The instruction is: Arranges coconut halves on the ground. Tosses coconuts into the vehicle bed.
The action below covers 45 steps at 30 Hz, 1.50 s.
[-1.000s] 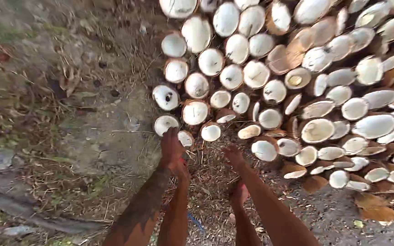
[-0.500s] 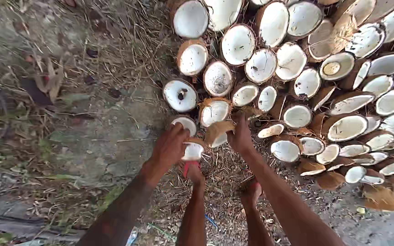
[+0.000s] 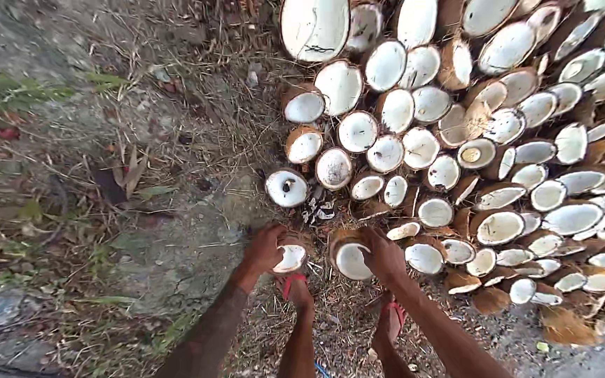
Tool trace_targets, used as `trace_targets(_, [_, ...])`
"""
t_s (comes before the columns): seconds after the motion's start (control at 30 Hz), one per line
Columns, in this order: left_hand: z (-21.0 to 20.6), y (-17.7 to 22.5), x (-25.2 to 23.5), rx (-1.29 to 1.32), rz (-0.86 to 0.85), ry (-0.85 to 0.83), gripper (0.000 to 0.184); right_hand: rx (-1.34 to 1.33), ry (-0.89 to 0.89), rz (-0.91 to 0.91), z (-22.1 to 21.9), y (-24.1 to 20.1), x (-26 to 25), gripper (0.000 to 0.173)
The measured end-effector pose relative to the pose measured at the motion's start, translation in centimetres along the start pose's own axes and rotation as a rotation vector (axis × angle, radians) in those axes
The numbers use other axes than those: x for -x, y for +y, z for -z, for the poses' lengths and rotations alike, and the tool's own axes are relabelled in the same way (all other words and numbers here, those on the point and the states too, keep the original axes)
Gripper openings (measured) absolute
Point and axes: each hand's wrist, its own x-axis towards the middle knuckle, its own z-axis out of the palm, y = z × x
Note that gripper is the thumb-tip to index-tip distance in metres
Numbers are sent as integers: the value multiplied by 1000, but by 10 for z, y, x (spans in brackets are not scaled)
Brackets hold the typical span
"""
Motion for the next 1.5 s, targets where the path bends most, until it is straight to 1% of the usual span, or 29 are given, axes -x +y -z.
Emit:
trace_targets(0.07, [27,17,4,-62,-136,-25,53,23,2,4,15,16,13,64])
trace_targets(0.1, [40,23,-2,-80,-184,26,54,34,15,-12,25,20,9,72])
trace_targets(0.13, [52,28,-11,-98,-210,108,62,48,43,-33,33,23,-2,76])
trace_targets(0.17, [62,30,-25,-124,-217,200,77,58,78,-56,37,26,-18,76])
trace_targets(0.2, [69,30,-43,-153,-192,270,91,68,92,-84,39,30,-37,76])
trace_targets(0.23, [74,29,-62,-169,-141,303,101,84,81,-105,38,35,-55,81])
trace_targets(0.27, [77,28,-80,-146,-86,304,107,104,51,-93,34,39,-70,86])
trace_targets(0.3, [82,28,-95,-77,-31,285,109,149,14,-33,29,42,-82,89])
trace_targets(0.4, [89,33,-116,117,35,170,99,254,-93,280,2,44,-104,93])
trace_targets(0.47, [76,39,-108,122,33,175,91,198,-74,377,-17,49,-106,106])
trace_targets(0.5, [69,46,-100,136,43,203,87,157,-71,383,-18,49,-110,109])
trace_targets(0.53, [62,55,-90,161,69,215,86,111,-81,373,-15,49,-114,105])
trace_targets(0.57, [56,62,-80,198,89,213,84,61,-100,361,-7,51,-117,96])
trace_targets(0.63, [44,77,-56,280,114,127,82,-66,-183,347,11,62,-111,75])
trace_targets(0.67, [42,88,-46,330,99,79,79,-117,-246,353,26,70,-104,69])
trace_targets(0.73, [48,115,-40,428,51,13,73,-160,-376,387,71,89,-94,67])
trace_targets(0.8, [50,135,-52,499,34,23,69,-193,-429,400,115,110,-94,68])
trace_targets(0.83, [48,144,-63,516,71,52,70,-214,-410,372,129,120,-99,74])
trace_targets(0.87, [45,154,-79,524,152,97,75,-207,-364,328,139,127,-110,83])
trace_targets(0.93, [33,169,-119,574,338,158,90,-119,-272,234,140,140,-148,103])
trace_targets(0.97, [25,172,-137,665,399,158,91,-83,-250,211,132,146,-170,107])
trace_targets(1.0, [18,177,-151,802,422,139,85,-105,-238,220,123,149,-188,105])
trace_targets(1.07, [9,186,-171,1038,438,165,69,-225,-280,317,118,147,-213,97])
trace_targets(1.13, [2,188,-171,1127,460,249,61,-210,-395,363,124,139,-217,100])
trace_targets(1.23, [-9,181,-166,1154,418,360,66,-53,-517,278,142,132,-216,113])
trace_targets(1.27, [-12,178,-166,1178,384,372,71,8,-517,245,144,130,-218,116])
trace_targets(1.37, [-20,172,-161,1212,357,398,71,10,-471,177,132,121,-201,111])
trace_targets(1.43, [-23,170,-159,1215,348,412,74,9,-471,121,123,113,-186,119])
trace_targets(1.5, [-23,171,-156,1198,336,400,75,48,-439,106,119,106,-175,120])
